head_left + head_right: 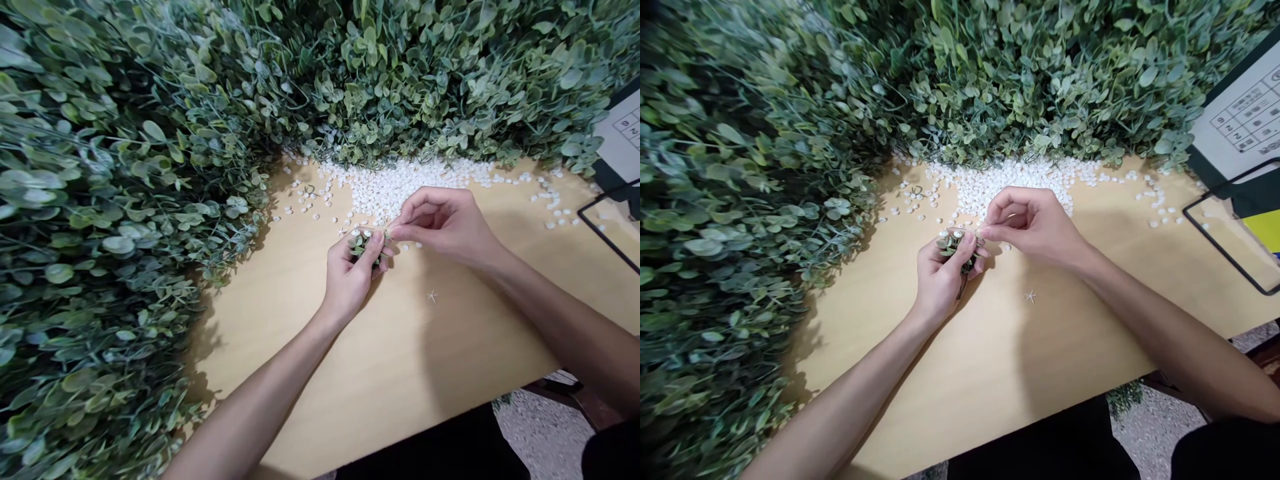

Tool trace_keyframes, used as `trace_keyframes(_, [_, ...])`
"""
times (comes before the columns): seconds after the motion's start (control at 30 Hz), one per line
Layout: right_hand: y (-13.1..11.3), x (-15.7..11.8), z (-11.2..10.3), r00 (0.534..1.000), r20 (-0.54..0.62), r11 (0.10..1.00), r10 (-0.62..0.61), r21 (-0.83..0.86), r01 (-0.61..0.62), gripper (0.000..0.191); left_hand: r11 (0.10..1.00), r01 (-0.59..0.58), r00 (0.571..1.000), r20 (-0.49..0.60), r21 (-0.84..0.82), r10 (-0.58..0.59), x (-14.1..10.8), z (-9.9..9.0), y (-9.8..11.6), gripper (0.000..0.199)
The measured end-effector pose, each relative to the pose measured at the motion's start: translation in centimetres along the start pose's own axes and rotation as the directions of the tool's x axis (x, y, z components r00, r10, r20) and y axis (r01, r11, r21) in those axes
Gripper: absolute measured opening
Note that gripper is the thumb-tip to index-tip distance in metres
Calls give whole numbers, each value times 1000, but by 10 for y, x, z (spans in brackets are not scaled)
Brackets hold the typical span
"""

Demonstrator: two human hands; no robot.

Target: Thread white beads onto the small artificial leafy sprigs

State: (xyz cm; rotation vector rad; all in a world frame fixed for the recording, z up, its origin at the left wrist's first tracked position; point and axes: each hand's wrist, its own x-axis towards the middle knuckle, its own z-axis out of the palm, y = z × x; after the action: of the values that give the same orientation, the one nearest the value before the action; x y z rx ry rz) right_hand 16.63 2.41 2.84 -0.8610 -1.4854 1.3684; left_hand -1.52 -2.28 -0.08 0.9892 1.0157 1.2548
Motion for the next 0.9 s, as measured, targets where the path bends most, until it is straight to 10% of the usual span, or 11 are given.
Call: trace_keyframes(0.9, [-21,1,-9,993,8,993,-119,-25,119,29,955,-67,994,60,-289,87,11,4,-4,47])
